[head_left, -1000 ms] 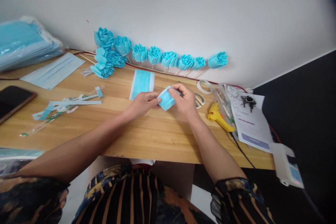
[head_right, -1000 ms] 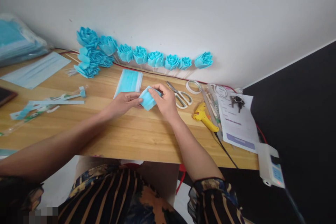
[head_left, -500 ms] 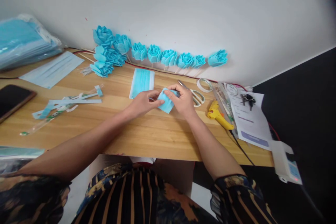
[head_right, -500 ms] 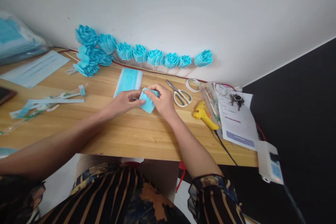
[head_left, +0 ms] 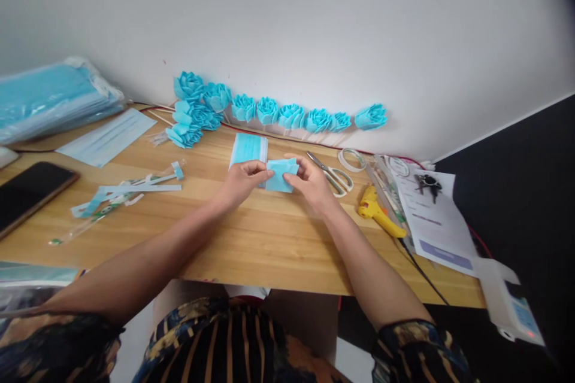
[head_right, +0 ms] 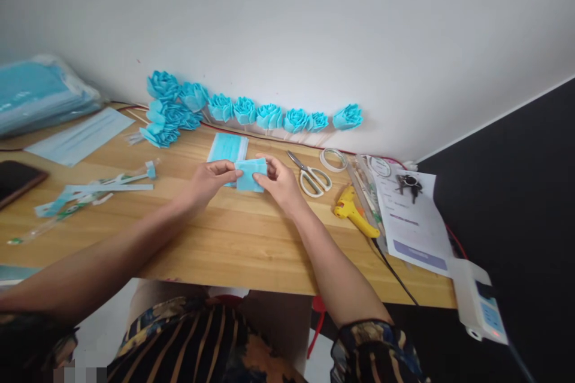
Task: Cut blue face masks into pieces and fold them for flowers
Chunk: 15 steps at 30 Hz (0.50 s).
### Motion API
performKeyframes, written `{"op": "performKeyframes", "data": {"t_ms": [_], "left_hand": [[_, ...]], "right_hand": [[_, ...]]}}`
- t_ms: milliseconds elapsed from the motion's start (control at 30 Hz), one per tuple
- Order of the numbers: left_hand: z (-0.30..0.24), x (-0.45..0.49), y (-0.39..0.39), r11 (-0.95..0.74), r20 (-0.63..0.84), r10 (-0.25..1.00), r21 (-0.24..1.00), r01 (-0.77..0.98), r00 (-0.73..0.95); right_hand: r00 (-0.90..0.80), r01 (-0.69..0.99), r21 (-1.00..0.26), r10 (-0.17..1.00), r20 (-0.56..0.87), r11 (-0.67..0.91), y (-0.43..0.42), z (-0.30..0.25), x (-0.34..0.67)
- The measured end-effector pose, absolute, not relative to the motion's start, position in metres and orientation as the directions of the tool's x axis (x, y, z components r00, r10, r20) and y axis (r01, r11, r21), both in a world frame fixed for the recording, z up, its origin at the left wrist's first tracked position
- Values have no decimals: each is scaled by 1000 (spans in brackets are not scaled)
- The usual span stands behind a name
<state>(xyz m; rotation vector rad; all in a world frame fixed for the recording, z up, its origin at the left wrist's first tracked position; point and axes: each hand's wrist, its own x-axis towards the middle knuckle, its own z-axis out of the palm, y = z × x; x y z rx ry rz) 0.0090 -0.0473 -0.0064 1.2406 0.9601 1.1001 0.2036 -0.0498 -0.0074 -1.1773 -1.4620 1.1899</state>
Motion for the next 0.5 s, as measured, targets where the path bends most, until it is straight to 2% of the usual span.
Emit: {"op": "performKeyframes", "data": {"t_ms": [233, 367, 500], "left_hand": [[-6, 7, -46, -8, 14, 989, 999, -39, 146], [-4, 9, -49, 40, -17, 980, 992, -117, 196], [-5, 11, -49, 79, -31, 967, 980, -185, 251]], "right_hand": [[-109, 246, -956, 984, 139, 162, -52, -5, 202], [-68, 347, -918, 981, 181, 193, -53, -5, 201], [-93, 308, -933, 982, 167, 188, -52, -7, 199]]}}
